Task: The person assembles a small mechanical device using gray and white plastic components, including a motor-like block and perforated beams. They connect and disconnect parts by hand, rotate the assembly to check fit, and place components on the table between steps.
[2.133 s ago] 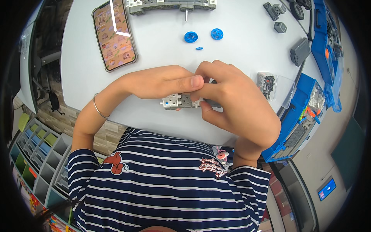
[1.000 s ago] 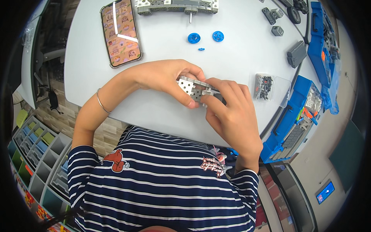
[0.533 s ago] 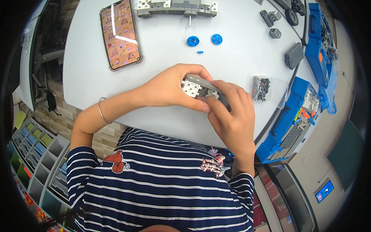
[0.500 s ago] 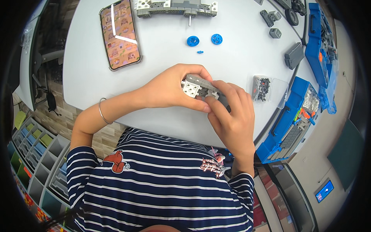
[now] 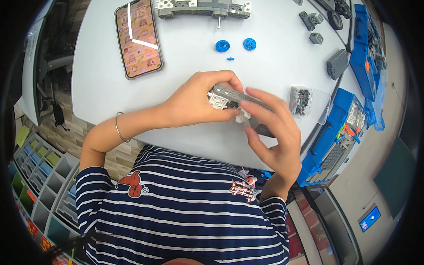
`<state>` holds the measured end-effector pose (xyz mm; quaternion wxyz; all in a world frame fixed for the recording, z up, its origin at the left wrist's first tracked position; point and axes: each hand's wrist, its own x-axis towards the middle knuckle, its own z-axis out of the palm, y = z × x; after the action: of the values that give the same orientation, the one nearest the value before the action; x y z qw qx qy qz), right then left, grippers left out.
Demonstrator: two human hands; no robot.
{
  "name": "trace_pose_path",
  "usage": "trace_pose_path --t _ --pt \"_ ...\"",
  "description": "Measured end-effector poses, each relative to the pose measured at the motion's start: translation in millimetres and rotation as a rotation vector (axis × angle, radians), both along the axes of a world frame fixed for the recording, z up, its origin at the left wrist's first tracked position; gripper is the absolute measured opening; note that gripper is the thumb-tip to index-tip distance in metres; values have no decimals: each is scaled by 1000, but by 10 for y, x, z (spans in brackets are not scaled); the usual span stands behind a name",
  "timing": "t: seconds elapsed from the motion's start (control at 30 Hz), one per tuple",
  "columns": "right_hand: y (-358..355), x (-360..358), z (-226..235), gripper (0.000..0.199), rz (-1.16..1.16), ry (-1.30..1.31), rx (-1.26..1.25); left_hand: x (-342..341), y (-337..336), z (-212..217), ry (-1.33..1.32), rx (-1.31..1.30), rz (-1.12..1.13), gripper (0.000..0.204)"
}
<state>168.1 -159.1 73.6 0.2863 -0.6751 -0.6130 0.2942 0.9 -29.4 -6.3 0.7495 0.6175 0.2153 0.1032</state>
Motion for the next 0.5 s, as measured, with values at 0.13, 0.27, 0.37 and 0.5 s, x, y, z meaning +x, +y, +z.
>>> trace_pose_path --t 0.13,0.27,0.37,0.5 --pt "-6 -9 15 50 -89 80 -113 4 6 -7 10 -7 9 26" --pt "-49 -124 56 44 -100 -345 39 8 5 6 32 -20 23 25" --pt "-111 -263 56 44 -80 -566 111 10 9 9 62 -54 31 26" --pt "-135 -357 -84 37 -129 -623 -19 8 12 -3 101 -22 39 26"
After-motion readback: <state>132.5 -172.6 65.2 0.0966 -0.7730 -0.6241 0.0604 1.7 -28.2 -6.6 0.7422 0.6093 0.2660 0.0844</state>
